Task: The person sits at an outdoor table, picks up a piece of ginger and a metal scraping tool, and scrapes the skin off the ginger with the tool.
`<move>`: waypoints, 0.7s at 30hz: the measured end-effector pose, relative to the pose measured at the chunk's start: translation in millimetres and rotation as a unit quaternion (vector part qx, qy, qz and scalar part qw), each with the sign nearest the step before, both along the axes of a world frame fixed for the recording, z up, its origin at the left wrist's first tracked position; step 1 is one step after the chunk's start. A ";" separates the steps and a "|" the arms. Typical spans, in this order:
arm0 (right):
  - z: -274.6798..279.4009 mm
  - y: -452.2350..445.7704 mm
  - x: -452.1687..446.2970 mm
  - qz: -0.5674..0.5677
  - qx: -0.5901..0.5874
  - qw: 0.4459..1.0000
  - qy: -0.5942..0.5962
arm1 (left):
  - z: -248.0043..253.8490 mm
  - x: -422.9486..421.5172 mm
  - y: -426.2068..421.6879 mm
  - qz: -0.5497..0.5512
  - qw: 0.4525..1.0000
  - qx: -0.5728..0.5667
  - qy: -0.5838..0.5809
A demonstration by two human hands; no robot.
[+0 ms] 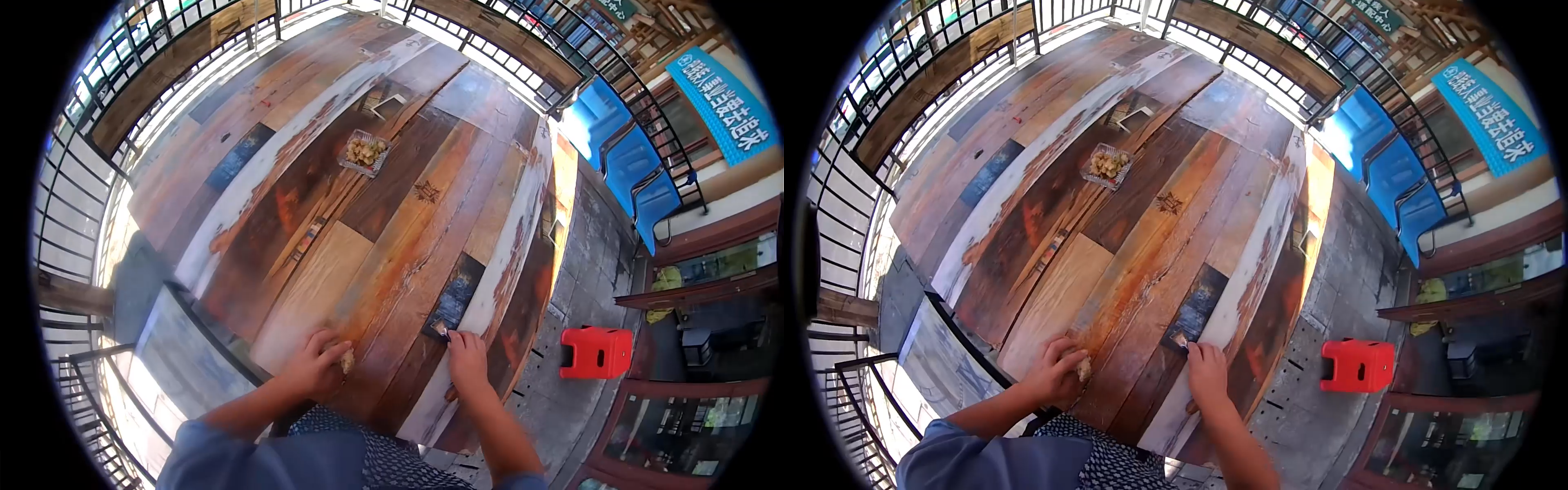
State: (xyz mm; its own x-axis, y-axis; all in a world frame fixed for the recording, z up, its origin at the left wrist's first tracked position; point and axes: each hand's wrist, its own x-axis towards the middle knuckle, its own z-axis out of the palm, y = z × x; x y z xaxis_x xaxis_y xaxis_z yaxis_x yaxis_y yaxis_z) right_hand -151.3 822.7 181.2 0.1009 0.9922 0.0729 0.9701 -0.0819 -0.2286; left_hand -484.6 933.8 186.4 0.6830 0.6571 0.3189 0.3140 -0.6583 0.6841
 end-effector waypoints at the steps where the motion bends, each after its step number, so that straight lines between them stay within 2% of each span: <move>1: 1.3 3.4 -7.6 -0.018 0.003 1.000 -0.019 | 0.3 -7.9 -3.8 0.013 1.000 0.014 0.017; 2: 0.1 0.3 -18.0 -0.024 0.000 0.999 -0.025 | 0.6 -13.8 -9.5 0.007 1.000 0.011 0.011; 4: 1.2 8.5 -36.9 -0.111 0.008 0.994 -0.017 | 4.5 -18.6 -13.9 0.012 1.000 0.026 0.012; 5: 3.9 8.8 -45.5 -0.130 0.030 0.990 0.043 | 5.3 -17.0 -17.3 0.012 0.999 0.030 0.010; 7: 12.0 0.0 -62.2 -0.125 0.054 0.987 0.088 | 9.5 -22.6 -32.7 0.007 1.000 -0.009 0.025; 11: 8.1 -17.9 -88.3 -0.146 0.125 0.963 0.189 | 10.5 -23.5 -52.2 -0.018 0.999 -0.003 0.029; 16: 10.3 -51.7 -93.8 -0.150 0.168 0.947 0.227 | 10.7 -1.0 -55.3 -0.067 0.993 0.072 0.058; 21: 12.9 -72.8 -79.8 -0.166 0.207 0.933 0.244 | 17.9 44.3 -35.9 -0.149 0.981 0.124 0.028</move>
